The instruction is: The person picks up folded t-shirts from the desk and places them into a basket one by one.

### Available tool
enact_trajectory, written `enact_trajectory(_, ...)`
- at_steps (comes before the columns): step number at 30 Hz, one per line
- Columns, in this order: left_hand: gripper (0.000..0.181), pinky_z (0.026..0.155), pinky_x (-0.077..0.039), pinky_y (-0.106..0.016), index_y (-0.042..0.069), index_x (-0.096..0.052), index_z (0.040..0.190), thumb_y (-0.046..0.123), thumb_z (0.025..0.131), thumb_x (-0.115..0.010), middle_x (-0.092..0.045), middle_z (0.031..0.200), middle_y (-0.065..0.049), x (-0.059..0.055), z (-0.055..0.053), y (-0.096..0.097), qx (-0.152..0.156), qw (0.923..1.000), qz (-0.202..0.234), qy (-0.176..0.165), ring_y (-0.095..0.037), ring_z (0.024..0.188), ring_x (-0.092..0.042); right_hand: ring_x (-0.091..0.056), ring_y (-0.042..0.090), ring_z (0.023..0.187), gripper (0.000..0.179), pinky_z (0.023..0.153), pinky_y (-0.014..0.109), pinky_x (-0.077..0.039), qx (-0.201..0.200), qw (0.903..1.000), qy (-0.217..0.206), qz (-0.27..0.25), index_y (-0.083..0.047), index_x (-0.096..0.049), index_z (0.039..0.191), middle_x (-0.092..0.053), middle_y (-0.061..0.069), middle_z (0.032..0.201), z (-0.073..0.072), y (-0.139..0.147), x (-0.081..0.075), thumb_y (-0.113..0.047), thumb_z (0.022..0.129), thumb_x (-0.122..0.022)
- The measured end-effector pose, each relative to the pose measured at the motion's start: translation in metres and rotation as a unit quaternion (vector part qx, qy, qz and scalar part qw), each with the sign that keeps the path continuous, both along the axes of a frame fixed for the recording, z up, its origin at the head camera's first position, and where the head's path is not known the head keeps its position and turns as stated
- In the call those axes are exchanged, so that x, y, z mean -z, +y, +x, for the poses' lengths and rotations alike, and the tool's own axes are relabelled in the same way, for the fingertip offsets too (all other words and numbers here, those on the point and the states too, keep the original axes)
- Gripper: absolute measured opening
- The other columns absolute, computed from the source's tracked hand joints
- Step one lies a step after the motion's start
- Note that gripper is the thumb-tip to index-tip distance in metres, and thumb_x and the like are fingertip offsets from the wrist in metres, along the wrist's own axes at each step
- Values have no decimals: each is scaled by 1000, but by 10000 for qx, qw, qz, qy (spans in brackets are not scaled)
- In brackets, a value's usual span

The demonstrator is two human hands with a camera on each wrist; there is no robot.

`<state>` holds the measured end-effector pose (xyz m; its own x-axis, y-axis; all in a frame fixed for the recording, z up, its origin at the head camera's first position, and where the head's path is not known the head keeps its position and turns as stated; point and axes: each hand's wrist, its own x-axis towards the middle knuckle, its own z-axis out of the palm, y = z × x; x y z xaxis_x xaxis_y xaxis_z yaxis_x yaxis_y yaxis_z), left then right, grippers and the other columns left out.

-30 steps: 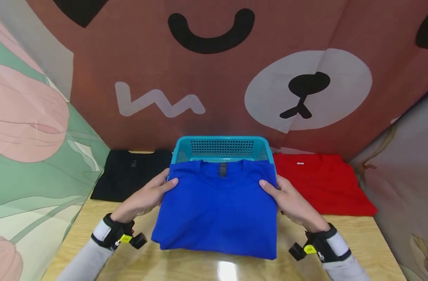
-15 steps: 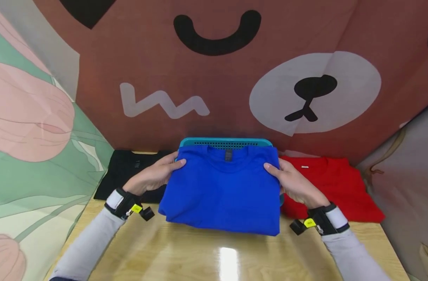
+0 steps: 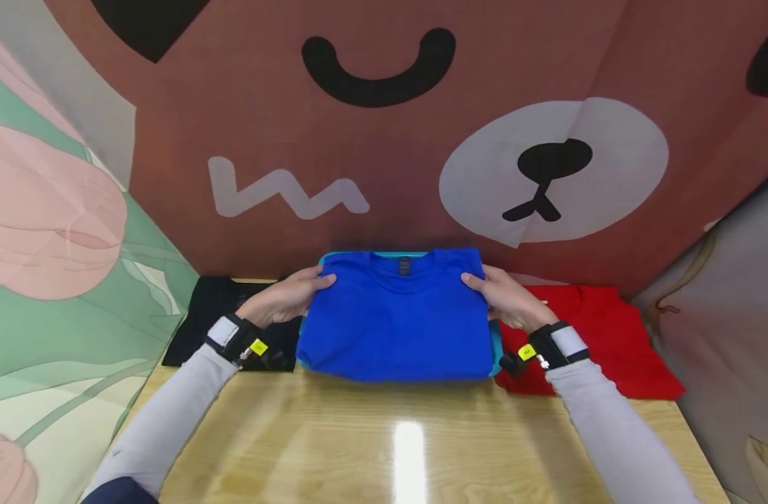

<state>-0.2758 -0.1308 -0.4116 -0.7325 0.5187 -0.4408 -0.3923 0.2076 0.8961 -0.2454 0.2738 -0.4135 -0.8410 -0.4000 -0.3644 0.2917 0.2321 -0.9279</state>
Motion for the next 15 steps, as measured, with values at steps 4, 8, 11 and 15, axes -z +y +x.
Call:
enact_trajectory(4, 71, 106, -41, -62, 19, 11, 159, 35, 108, -36, -13, 165, -12, 9, -10, 3, -149, 9993, -341, 58, -36, 146, -33, -39, 53, 138, 70, 92, 61, -52, 55, 9998, -11, 186, -12, -5, 159, -28, 21, 159, -14, -4, 5, -38, 106, -42)
enact_trajectory(8, 75, 108, -34, -67, 18, 15, 158, 39, 107, -36, 1, 167, -10, 16, -16, 8, -249, 9967, -771, 104, -37, 151, -21, -44, 50, 135, 66, 92, 60, -53, 152, 9991, -92, 388, -11, -8, 159, -32, 21, 157, -24, -6, 10, -36, 107, -40)
enact_trajectory(11, 74, 108, -34, -68, 16, 13, 158, 39, 107, -35, 0, 167, -11, 18, -19, 12, -236, 9942, -1035, 196, -39, 151, -19, -45, 49, 134, 65, 92, 60, -53, 148, 9982, -128, 575, -11, -8, 159, -32, 23, 156, -29, -6, 12, -34, 107, -40)
enact_trajectory(15, 67, 107, -36, -67, 10, 5, 158, 34, 108, -33, -8, 165, -15, 19, -20, 17, -145, 9911, -1284, 336, -40, 150, -22, -41, 51, 136, 64, 95, 62, -51, 22, 9959, -66, 899, -10, -6, 159, -29, 26, 157, -33, -8, 14, -32, 108, -38)
